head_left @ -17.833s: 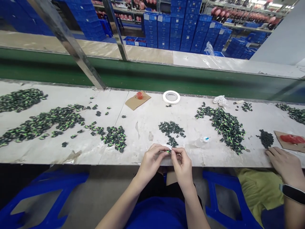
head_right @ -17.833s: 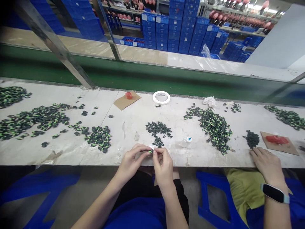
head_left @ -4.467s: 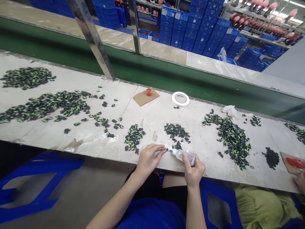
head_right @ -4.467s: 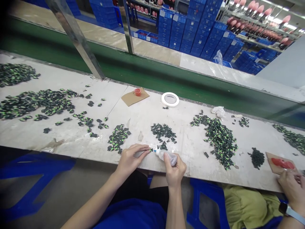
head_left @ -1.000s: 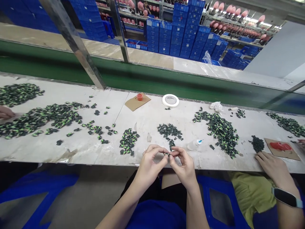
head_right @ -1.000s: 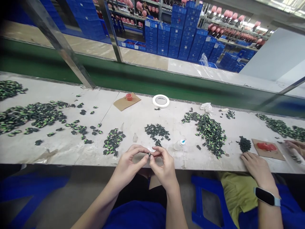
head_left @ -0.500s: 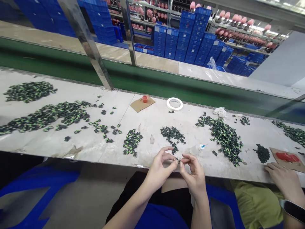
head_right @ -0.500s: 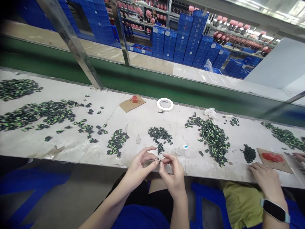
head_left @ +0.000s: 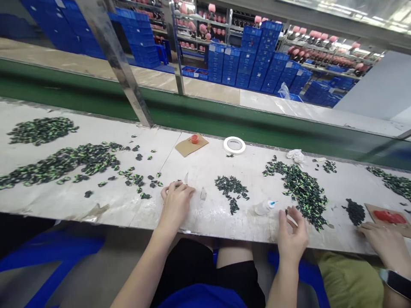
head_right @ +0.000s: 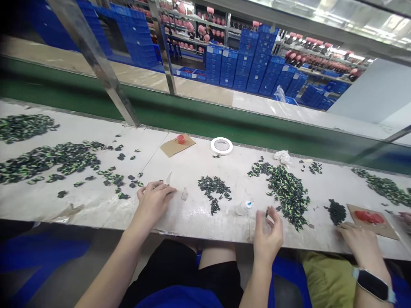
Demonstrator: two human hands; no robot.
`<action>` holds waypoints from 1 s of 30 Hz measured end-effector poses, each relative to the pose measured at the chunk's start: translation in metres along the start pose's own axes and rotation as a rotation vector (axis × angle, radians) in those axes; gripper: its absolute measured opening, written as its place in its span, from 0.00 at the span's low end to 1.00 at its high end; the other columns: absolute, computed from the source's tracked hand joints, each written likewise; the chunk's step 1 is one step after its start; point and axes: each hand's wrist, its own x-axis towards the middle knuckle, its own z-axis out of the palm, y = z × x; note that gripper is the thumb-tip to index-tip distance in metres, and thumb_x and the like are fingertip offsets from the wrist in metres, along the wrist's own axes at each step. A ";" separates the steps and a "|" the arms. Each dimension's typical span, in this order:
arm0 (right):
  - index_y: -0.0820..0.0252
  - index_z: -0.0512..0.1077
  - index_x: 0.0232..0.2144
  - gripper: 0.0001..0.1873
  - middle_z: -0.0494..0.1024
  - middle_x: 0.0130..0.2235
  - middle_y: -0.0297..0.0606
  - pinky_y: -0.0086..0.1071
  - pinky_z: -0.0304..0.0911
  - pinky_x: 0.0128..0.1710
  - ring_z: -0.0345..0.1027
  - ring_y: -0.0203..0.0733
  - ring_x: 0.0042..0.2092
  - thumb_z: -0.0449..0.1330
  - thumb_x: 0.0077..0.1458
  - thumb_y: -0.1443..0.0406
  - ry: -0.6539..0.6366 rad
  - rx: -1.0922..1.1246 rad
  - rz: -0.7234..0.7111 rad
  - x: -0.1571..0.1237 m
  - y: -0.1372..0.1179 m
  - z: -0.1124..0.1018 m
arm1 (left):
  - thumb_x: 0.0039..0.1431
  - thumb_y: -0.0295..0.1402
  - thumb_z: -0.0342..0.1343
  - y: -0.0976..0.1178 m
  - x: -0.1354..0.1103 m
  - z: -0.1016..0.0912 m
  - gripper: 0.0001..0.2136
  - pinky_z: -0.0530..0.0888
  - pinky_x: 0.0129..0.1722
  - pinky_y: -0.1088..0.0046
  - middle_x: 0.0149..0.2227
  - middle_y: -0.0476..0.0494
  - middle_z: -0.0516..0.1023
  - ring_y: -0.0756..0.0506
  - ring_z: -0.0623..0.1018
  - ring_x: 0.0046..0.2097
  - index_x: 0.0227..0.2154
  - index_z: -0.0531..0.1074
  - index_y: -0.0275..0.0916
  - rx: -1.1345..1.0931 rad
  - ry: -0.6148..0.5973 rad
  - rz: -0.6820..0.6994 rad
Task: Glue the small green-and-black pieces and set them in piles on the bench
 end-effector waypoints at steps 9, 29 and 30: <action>0.58 0.70 0.38 0.22 0.73 0.44 0.48 0.51 0.60 0.50 0.58 0.54 0.52 0.61 0.50 0.48 -0.287 -0.223 -0.303 -0.014 0.014 0.022 | 0.56 0.19 0.44 -0.016 0.001 0.002 0.18 0.63 0.45 0.57 0.40 0.42 0.81 0.39 0.75 0.45 0.36 0.76 0.42 0.029 -0.054 0.145; 0.61 0.71 0.27 0.18 0.70 0.23 0.32 0.27 0.55 0.20 0.60 0.32 0.22 0.64 0.44 0.52 -0.089 0.720 0.331 -0.040 -0.017 0.031 | 0.64 0.26 0.46 0.017 -0.014 0.030 0.11 0.76 0.36 0.73 0.32 0.44 0.79 0.48 0.78 0.35 0.35 0.75 0.39 -0.549 -0.198 0.629; 0.61 0.70 0.26 0.18 0.69 0.22 0.31 0.26 0.54 0.19 0.58 0.32 0.21 0.64 0.45 0.51 -0.072 0.728 0.349 -0.040 -0.019 0.033 | 0.64 0.27 0.46 0.022 -0.017 0.032 0.11 0.76 0.36 0.73 0.32 0.44 0.79 0.48 0.78 0.35 0.35 0.74 0.39 -0.563 -0.185 0.620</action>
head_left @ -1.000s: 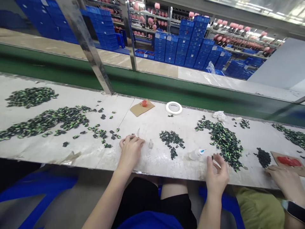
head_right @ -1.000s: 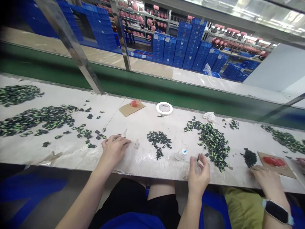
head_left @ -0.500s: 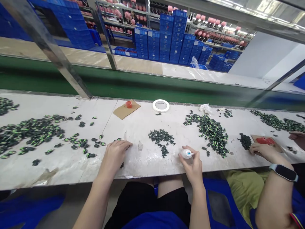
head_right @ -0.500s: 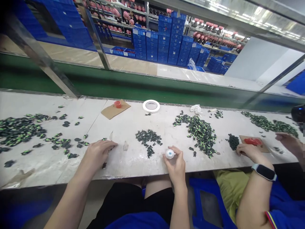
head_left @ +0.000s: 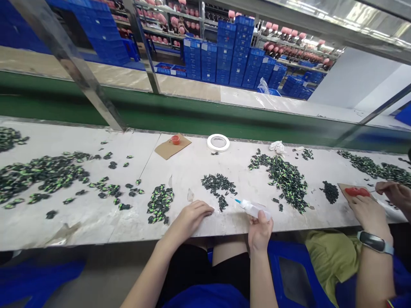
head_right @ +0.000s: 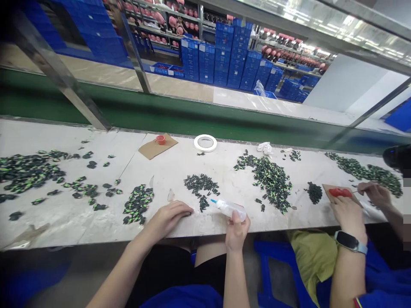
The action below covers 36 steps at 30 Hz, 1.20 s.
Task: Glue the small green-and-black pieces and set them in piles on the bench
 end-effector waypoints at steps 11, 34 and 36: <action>0.61 0.66 0.19 0.20 0.66 0.17 0.29 0.27 0.55 0.21 0.58 0.34 0.20 0.62 0.48 0.51 -0.062 -0.535 -0.202 -0.015 0.002 0.015 | 0.61 0.30 0.54 0.007 -0.015 0.007 0.06 0.77 0.39 0.68 0.35 0.42 0.79 0.45 0.77 0.39 0.39 0.75 0.39 0.001 0.212 -0.153; 0.59 0.61 0.16 0.21 0.58 0.15 0.26 0.26 0.50 0.18 0.51 0.30 0.18 0.60 0.52 0.54 -0.190 -0.666 -0.334 -0.018 0.003 0.023 | 0.58 0.29 0.57 0.010 -0.010 0.006 0.05 0.77 0.37 0.72 0.34 0.44 0.79 0.47 0.79 0.36 0.35 0.78 0.40 -0.035 0.219 -0.272; 0.59 0.61 0.15 0.22 0.58 0.15 0.26 0.26 0.50 0.18 0.50 0.30 0.18 0.60 0.52 0.53 -0.187 -0.665 -0.335 -0.018 0.003 0.024 | 0.59 0.30 0.57 0.009 -0.010 0.006 0.05 0.77 0.37 0.71 0.34 0.44 0.79 0.47 0.79 0.36 0.35 0.78 0.40 -0.038 0.218 -0.275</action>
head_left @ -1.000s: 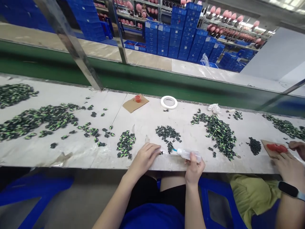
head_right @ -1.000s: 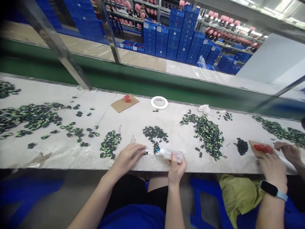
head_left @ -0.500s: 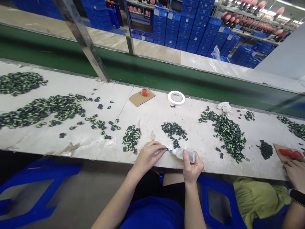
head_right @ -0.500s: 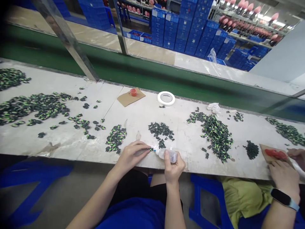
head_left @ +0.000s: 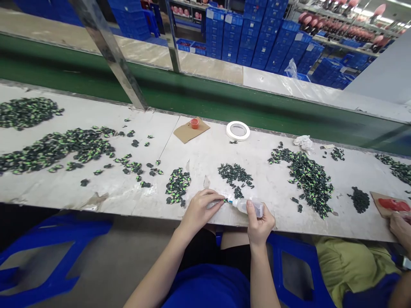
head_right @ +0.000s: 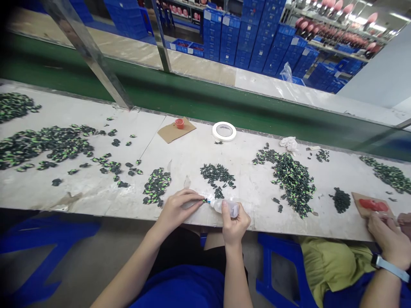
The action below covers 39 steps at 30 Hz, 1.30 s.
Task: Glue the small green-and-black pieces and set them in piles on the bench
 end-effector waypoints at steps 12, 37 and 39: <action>0.57 0.56 0.14 0.24 0.52 0.15 0.24 0.25 0.46 0.17 0.46 0.29 0.18 0.59 0.52 0.53 0.005 0.010 0.022 0.002 -0.001 0.000 | 0.59 0.31 0.56 0.001 0.000 0.000 0.06 0.77 0.37 0.72 0.33 0.45 0.79 0.47 0.79 0.35 0.34 0.78 0.42 0.017 0.011 -0.007; 0.62 0.70 0.24 0.17 0.71 0.22 0.33 0.30 0.61 0.25 0.65 0.38 0.25 0.62 0.49 0.53 0.186 0.306 0.189 0.007 0.008 -0.006 | 0.57 0.29 0.57 0.000 0.002 -0.003 0.05 0.78 0.37 0.71 0.34 0.44 0.80 0.47 0.80 0.36 0.34 0.78 0.40 -0.044 -0.041 -0.059; 0.62 0.70 0.30 0.17 0.75 0.29 0.37 0.34 0.66 0.32 0.70 0.42 0.31 0.66 0.44 0.55 0.209 0.349 0.218 0.015 0.011 -0.009 | 0.57 0.29 0.57 0.002 0.008 -0.005 0.05 0.78 0.38 0.70 0.34 0.44 0.81 0.46 0.80 0.36 0.34 0.77 0.40 -0.033 -0.060 -0.077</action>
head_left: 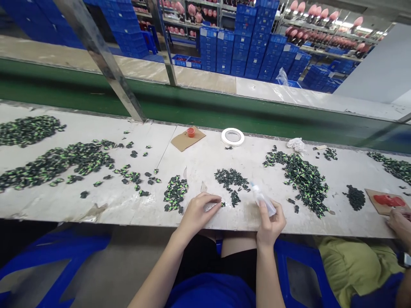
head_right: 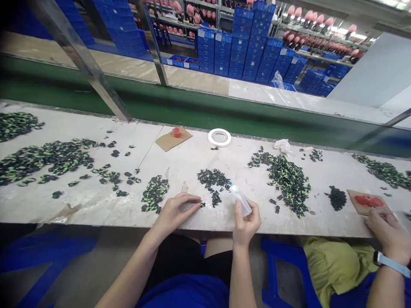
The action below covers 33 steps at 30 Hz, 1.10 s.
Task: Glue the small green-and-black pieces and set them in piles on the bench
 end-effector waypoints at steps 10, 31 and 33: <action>0.56 0.60 0.44 0.35 0.74 0.39 0.38 0.46 0.64 0.50 0.71 0.44 0.43 0.71 0.34 0.59 -0.069 -0.013 0.077 0.030 0.012 0.007 | 0.57 0.23 0.56 0.009 0.048 0.019 0.08 0.74 0.42 0.61 0.33 0.43 0.79 0.41 0.71 0.42 0.34 0.78 0.39 0.312 0.016 0.107; 0.60 0.76 0.26 0.12 0.81 0.34 0.41 0.34 0.74 0.33 0.76 0.44 0.37 0.67 0.46 0.56 -0.314 0.189 0.207 -0.036 -0.014 0.025 | 0.57 0.31 0.57 0.027 0.008 0.011 0.06 0.75 0.42 0.67 0.36 0.42 0.81 0.44 0.79 0.39 0.36 0.78 0.40 -0.314 -0.085 -0.033; 0.61 0.75 0.25 0.13 0.82 0.33 0.43 0.34 0.74 0.31 0.76 0.45 0.35 0.68 0.44 0.56 -0.293 0.204 0.265 -0.034 -0.013 0.024 | 0.56 0.31 0.58 0.022 0.001 0.010 0.11 0.74 0.45 0.63 0.38 0.43 0.80 0.43 0.79 0.41 0.42 0.75 0.41 -0.177 -0.013 -0.076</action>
